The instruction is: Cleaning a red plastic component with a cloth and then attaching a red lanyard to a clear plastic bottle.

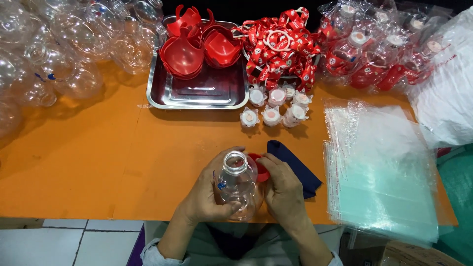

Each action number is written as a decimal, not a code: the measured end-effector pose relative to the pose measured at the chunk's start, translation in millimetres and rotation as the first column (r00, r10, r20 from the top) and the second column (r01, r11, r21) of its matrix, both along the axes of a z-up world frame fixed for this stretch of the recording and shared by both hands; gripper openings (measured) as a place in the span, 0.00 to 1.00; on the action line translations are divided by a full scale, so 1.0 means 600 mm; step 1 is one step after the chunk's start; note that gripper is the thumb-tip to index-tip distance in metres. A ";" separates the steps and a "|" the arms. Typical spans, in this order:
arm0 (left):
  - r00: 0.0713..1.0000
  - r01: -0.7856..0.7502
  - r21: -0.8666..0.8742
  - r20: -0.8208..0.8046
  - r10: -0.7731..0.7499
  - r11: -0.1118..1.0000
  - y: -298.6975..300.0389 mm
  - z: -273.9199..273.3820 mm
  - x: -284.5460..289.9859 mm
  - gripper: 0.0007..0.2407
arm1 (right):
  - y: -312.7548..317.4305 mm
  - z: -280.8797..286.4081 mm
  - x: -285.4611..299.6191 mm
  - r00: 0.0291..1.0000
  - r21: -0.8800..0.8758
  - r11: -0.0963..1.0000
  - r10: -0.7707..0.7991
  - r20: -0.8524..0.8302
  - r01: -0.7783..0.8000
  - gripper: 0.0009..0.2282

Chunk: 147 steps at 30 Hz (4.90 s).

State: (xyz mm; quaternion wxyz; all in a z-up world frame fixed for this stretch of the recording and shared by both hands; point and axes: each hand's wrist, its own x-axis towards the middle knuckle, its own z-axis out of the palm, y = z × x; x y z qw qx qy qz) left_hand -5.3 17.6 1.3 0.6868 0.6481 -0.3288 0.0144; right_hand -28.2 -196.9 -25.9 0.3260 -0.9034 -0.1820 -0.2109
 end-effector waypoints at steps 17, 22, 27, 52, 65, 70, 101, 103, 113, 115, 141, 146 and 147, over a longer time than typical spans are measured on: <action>0.994 0.077 -0.088 -0.070 -0.083 0.993 -0.009 -0.001 -0.001 0.37 | 0.009 -0.031 0.005 0.983 0.169 0.981 0.069 0.169 -0.098 0.09; 0.989 0.102 -0.086 -0.101 -0.110 0.991 -0.003 -0.002 -0.005 0.37 | 0.005 -0.036 0.006 0.974 0.125 0.986 0.080 0.212 -0.108 0.06; 0.990 0.099 -0.100 -0.094 -0.108 0.990 -0.001 -0.002 -0.002 0.34 | 0.001 -0.040 0.003 0.971 0.064 0.992 0.088 0.223 -0.104 0.08; 0.986 0.097 -0.118 -0.126 -0.112 0.988 -0.003 -0.034 0.006 0.35 | 0.011 -0.042 0.002 0.937 -0.006 0.994 0.108 0.331 -0.112 0.22; 0.991 0.070 -0.286 -0.090 -0.099 0.956 -0.015 -0.047 0.012 0.32 | 0.023 -0.022 0.008 0.901 0.126 0.980 0.086 0.425 -0.153 0.18; 0.990 -0.020 -0.194 -0.141 -0.008 0.981 -0.012 -0.032 0.009 0.30 | 0.028 -0.021 0.010 0.883 0.077 0.984 0.110 0.457 -0.163 0.16; 0.965 -0.231 0.237 -0.066 0.253 0.944 -0.010 -0.015 -0.017 0.44 | 0.004 -0.010 0.008 0.992 0.358 0.930 0.048 0.112 -0.086 0.16; 0.965 -0.243 0.198 -0.056 0.258 0.950 -0.010 -0.015 -0.018 0.40 | -0.001 -0.010 0.010 0.994 0.366 0.924 0.089 0.068 -0.108 0.16; 0.898 -0.431 0.171 0.179 0.402 0.886 -0.013 -0.027 -0.024 0.45 | -0.002 -0.017 0.005 0.818 0.801 0.509 0.573 -0.040 -0.317 0.28; 0.874 -0.468 0.179 0.242 0.422 0.866 -0.020 -0.039 -0.024 0.44 | 0.013 0.006 0.001 0.802 0.821 0.477 0.596 -0.040 -0.313 0.32; 0.818 -0.575 0.252 0.161 0.552 0.778 -0.033 -0.054 -0.014 0.45 | 0.026 -0.009 0.017 0.962 0.543 0.833 0.224 -0.157 -0.105 0.37; 0.845 -0.534 0.239 0.109 0.524 0.811 -0.037 -0.050 -0.015 0.44 | 0.024 -0.007 0.014 0.959 0.502 0.858 0.221 -0.176 -0.105 0.36; 0.851 -0.523 0.249 0.096 0.516 0.815 -0.039 -0.048 -0.017 0.44 | 0.024 -0.003 0.012 0.954 0.491 0.865 0.224 -0.199 -0.101 0.37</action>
